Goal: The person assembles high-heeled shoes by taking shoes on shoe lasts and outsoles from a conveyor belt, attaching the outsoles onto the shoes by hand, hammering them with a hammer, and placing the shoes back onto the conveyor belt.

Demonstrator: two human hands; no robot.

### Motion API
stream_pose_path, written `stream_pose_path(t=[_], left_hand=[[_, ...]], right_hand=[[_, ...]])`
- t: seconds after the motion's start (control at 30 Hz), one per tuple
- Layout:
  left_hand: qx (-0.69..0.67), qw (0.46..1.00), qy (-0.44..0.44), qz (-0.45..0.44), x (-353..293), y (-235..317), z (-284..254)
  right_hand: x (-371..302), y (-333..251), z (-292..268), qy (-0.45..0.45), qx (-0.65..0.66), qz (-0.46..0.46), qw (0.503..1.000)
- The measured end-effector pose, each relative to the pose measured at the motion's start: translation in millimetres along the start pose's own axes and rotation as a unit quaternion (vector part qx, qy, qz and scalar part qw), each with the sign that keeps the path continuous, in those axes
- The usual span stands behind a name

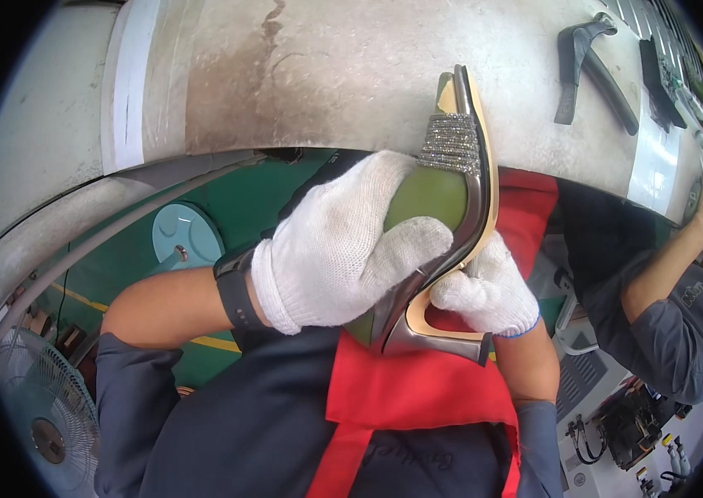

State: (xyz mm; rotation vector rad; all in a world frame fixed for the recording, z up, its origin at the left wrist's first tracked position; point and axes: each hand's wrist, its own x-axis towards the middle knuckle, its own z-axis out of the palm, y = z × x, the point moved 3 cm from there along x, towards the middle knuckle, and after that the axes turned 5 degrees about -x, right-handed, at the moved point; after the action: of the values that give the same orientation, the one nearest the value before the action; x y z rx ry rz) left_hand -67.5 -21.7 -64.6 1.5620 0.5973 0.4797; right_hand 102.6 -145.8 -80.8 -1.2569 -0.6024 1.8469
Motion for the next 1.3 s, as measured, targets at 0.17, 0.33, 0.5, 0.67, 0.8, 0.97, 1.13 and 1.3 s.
stream_pose_path(t=[0.17,0.33,0.5,0.67,0.8,0.97,1.13,1.3], left_hand=[[0.068,0.996,-0.053,-0.024,2,5,-4],[0.09,0.996,-0.029,0.002,5,7,-3],[0.101,0.994,-0.047,-0.002,13,22,-19],[0.167,0.979,-0.11,0.044,83,67,-69],[0.351,0.921,-0.136,0.099,111,57,-91],[0.348,0.924,-0.092,0.128,117,53,-66],[0.334,0.929,-0.097,0.13,125,56,-63],[0.245,0.952,-0.127,0.134,130,58,-60]], right_hand=[[2,-1,2,0.026,-0.043,-0.045,0.998],[6,-1,12,0.067,-0.099,-0.054,0.991],[10,-13,29,0.089,-0.158,-0.069,0.981],[41,-60,19,0.05,-0.504,-0.275,0.817],[18,-109,-6,0.224,-0.511,-0.236,0.796],[24,-145,-87,0.456,-0.678,-0.306,0.489],[43,-141,-90,0.436,-0.695,-0.26,0.509],[26,-135,-60,0.336,-0.457,-0.326,0.756]])
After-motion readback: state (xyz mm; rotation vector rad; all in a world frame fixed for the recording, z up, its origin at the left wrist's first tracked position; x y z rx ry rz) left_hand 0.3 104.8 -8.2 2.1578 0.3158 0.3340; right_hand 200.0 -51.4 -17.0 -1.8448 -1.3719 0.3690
